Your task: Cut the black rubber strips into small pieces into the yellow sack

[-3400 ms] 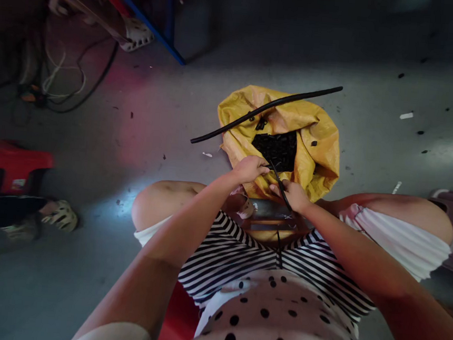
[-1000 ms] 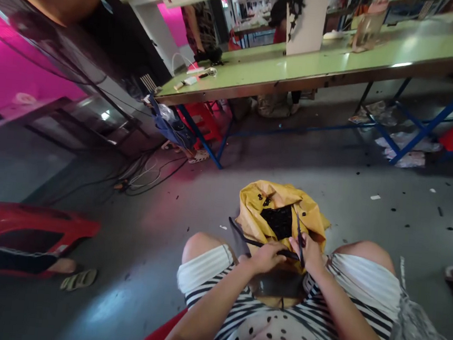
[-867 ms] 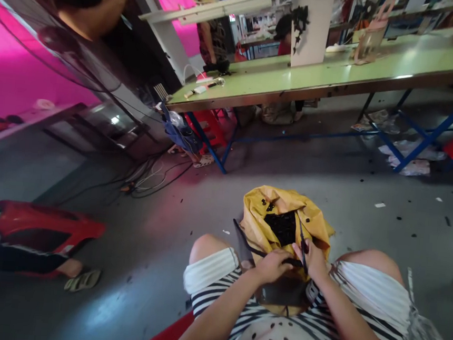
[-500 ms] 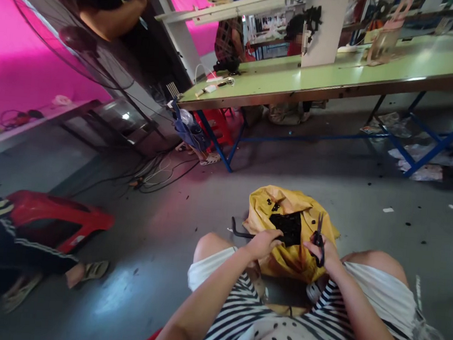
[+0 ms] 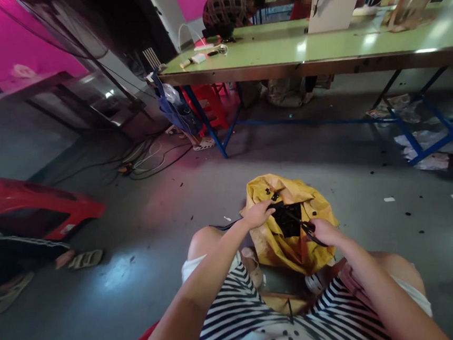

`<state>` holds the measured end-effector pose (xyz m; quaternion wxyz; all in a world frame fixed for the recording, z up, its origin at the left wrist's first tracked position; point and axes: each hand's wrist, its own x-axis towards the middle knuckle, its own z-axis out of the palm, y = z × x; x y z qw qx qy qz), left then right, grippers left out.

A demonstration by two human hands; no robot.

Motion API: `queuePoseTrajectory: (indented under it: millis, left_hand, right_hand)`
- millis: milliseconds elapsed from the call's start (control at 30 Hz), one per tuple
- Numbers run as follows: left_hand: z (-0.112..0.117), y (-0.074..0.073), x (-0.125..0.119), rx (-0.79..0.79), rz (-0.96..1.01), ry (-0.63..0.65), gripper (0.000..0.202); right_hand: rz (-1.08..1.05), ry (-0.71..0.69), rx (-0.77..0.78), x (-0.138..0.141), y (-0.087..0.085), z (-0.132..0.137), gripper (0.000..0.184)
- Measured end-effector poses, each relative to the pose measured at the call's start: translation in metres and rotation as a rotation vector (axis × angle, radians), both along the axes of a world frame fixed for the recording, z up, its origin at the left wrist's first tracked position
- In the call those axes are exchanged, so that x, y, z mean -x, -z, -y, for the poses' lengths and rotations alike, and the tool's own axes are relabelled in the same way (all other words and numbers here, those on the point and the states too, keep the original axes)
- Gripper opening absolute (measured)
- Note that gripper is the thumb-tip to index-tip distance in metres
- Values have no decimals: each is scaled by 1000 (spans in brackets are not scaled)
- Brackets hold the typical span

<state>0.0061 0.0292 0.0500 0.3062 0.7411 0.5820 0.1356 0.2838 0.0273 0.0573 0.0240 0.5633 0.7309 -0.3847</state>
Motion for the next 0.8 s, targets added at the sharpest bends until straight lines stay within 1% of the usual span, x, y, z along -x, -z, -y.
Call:
queuePoseTrajectory:
  millis: [100, 167, 200, 267, 333, 400, 500, 567, 667, 800]
  left_hand:
    - [-7, 0, 0, -18, 14, -5, 28]
    - [-9, -3, -1, -23, 47, 18, 28]
    - [-9, -5, -2, -21, 67, 32, 27]
    - [-8, -9, -4, -41, 96, 13, 28]
    - [-6, -12, -6, -51, 100, -9, 29]
    - [-3, -13, -8, -41, 103, -24, 29]
    - [4, -13, -15, -30, 112, -24, 27]
    - [9, -12, -21, -41, 117, -28, 27]
    - [15, -12, -29, -53, 109, -34, 28]
    - [21, -12, -34, -39, 76, 9, 28]
  right_hand:
    - [-246, 157, 79, 6, 3, -7, 40]
    - [-356, 272, 102, 11, 4, -1, 44]
    - [-370, 306, 98, 14, 3, 4, 45]
    - [-439, 316, 77, 17, 0, 16, 46]
    - [-528, 301, 108, 19, -2, 27, 47]
    - [-500, 304, 123, 18, -4, 36, 47]
    - [-326, 301, 115, 15, -7, 47, 46]
    - [-256, 288, 115, 15, -9, 51, 46]
    - [-238, 287, 126, 16, -10, 54, 46]
    - [-247, 295, 145, 22, -6, 55, 46]
